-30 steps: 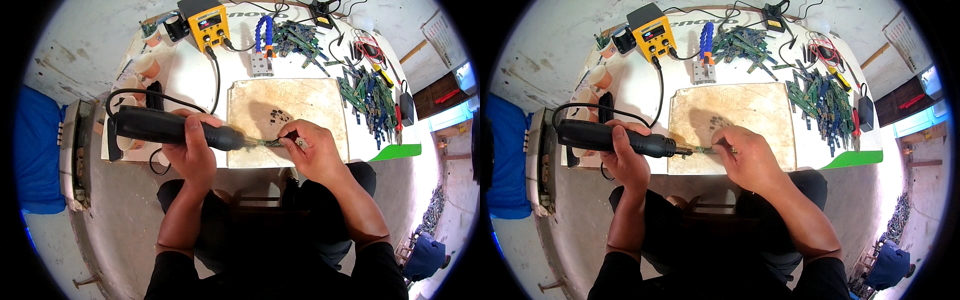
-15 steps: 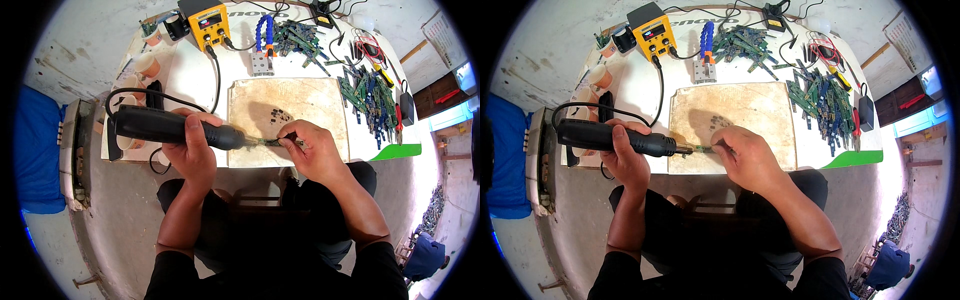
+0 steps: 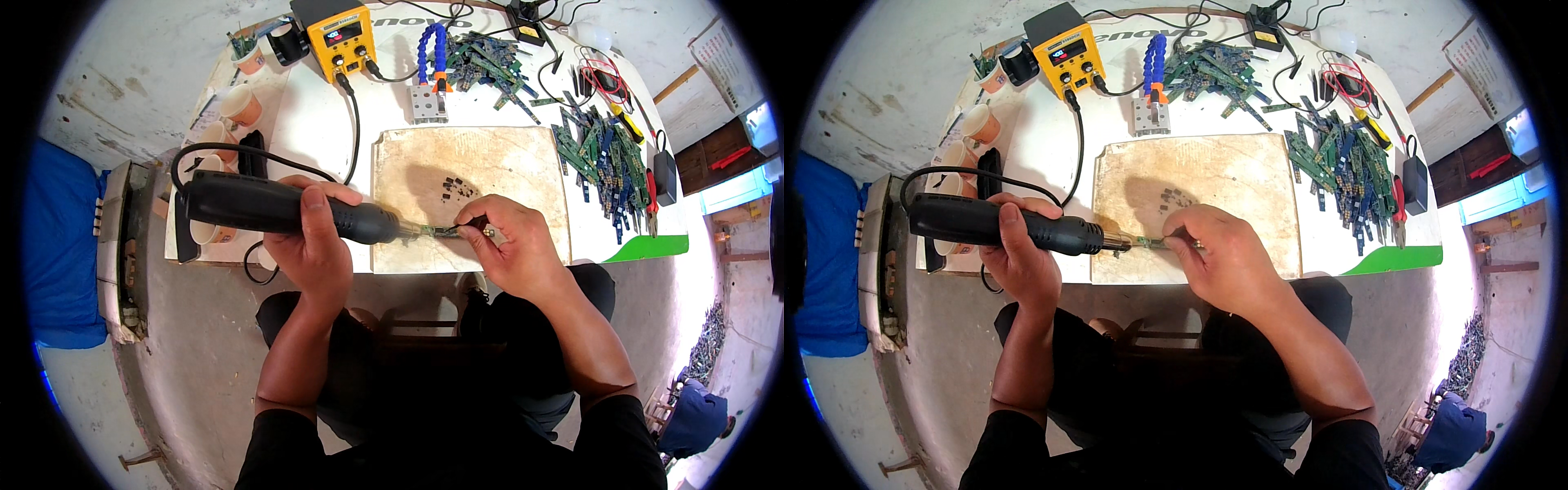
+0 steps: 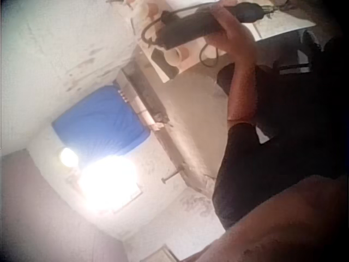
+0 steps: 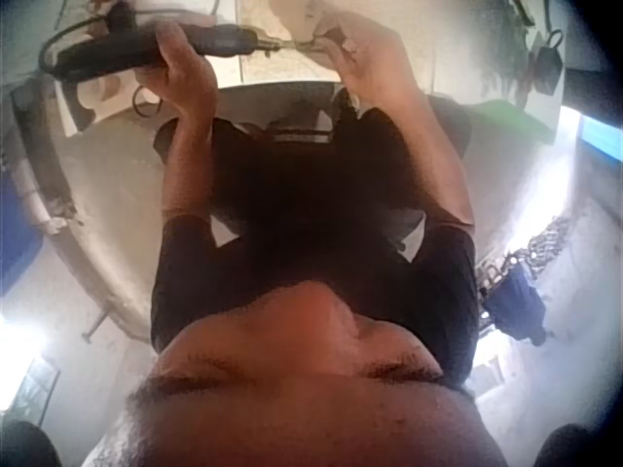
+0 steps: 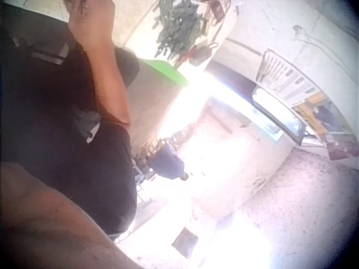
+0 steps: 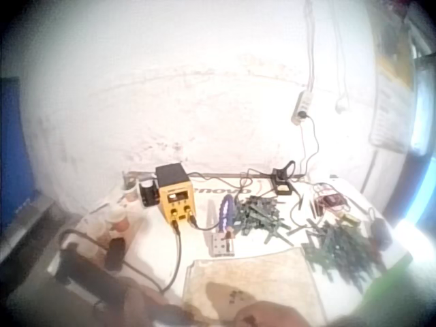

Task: The person uses a hot air gun and tweezers to remove small electronic components from a green circuit board. They heat the solder joints and lift the components off, placing them onto a work mat. The process is repeated for several components on the same board.

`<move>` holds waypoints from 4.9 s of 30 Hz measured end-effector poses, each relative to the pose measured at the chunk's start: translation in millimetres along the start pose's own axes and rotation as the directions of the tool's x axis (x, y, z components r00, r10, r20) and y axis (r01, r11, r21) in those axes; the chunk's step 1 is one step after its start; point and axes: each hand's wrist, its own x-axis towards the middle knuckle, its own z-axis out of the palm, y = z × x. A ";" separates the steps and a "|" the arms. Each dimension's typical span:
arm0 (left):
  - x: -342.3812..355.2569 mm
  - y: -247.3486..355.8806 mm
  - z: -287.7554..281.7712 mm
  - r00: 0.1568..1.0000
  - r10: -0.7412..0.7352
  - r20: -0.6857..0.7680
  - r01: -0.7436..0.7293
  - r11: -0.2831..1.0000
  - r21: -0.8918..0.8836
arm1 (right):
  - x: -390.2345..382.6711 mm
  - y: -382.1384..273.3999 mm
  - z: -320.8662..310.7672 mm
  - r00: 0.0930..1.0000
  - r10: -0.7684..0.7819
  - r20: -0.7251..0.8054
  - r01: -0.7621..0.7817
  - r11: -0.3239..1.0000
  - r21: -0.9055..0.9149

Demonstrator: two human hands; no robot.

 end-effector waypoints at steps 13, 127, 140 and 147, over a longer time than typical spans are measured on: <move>0.7 -1.0 0.6 1.000 -0.012 -0.014 0.012 1.000 -0.009 | 0.1 0.9 0.9 1.000 0.004 -0.008 -0.004 1.000 0.017; 0.1 -4.7 -3.0 1.000 0.008 0.011 -0.009 1.000 0.016 | 6.7 -7.5 6.8 0.998 0.062 -0.007 -0.062 0.998 0.016; -0.9 1.1 1.8 0.998 -0.056 0.007 0.056 0.996 -0.062 | 6.2 -8.9 5.4 0.998 0.063 -0.009 -0.063 0.998 0.004; -0.3 -4.3 -5.7 0.999 -0.006 0.034 0.004 0.999 0.049 | 6.4 -10.3 6.6 0.998 0.067 -0.005 -0.067 0.998 0.006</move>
